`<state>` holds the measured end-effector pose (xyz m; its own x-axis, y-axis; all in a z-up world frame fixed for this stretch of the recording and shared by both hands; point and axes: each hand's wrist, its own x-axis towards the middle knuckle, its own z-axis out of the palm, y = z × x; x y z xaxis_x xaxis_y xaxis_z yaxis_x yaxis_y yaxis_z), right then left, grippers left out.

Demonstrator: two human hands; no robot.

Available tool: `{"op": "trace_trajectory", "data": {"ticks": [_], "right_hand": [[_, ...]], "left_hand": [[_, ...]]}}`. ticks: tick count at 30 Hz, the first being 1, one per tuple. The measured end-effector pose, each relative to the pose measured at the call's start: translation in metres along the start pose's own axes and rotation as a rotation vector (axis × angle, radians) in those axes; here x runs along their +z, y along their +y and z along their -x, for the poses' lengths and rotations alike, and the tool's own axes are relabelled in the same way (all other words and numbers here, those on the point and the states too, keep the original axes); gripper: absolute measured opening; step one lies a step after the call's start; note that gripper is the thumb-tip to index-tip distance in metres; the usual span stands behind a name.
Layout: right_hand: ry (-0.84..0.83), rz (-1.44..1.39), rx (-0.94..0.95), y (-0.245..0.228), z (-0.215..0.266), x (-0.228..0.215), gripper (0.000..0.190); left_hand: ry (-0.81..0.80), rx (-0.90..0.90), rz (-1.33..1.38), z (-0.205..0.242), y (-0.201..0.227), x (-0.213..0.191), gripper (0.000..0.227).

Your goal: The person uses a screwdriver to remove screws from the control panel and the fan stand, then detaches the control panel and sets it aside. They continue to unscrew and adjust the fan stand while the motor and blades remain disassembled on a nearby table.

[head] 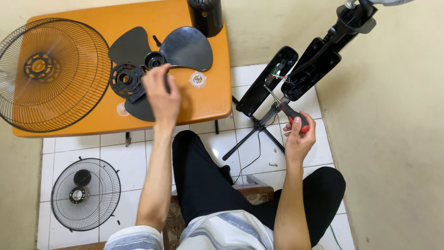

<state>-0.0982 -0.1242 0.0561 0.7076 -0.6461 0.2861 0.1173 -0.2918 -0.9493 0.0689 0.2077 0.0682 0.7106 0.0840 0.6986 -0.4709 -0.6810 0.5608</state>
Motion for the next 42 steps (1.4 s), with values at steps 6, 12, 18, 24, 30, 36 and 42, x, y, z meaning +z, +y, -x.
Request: {"op": "trace_trajectory", "data": {"ticks": [6, 12, 18, 24, 30, 36, 42], "right_hand": [[-0.024, 0.037, 0.014, -0.003, 0.003, -0.006, 0.034], [-0.044, 0.008, 0.009, -0.001, 0.003, -0.009, 0.034], [-0.051, -0.022, -0.021, 0.007, -0.001, -0.015, 0.032], [-0.145, -0.069, 0.013, 0.003, -0.007, -0.028, 0.033], [-0.268, -0.015, 0.05, -0.011, -0.01, -0.04, 0.037], [-0.264, -0.126, 0.145, -0.014, -0.007, -0.049, 0.038], [-0.285, -0.08, 0.157, -0.019, -0.007, -0.061, 0.036]], "left_hand": [[-0.321, -0.061, 0.465, 0.035, 0.108, 0.094, 0.037], [-0.339, -0.084, 0.577, 0.066, 0.128, 0.18, 0.056], [-0.449, -0.197, 0.366, 0.088, 0.104, 0.229, 0.066], [-0.46, -0.286, 0.4, 0.091, 0.086, 0.237, 0.035], [-0.512, -0.337, 0.561, 0.081, 0.09, 0.215, 0.033], [-0.484, -0.238, 0.572, 0.074, 0.094, 0.205, 0.027], [-0.53, -0.153, 0.531, 0.078, 0.098, 0.199, 0.028]]}}
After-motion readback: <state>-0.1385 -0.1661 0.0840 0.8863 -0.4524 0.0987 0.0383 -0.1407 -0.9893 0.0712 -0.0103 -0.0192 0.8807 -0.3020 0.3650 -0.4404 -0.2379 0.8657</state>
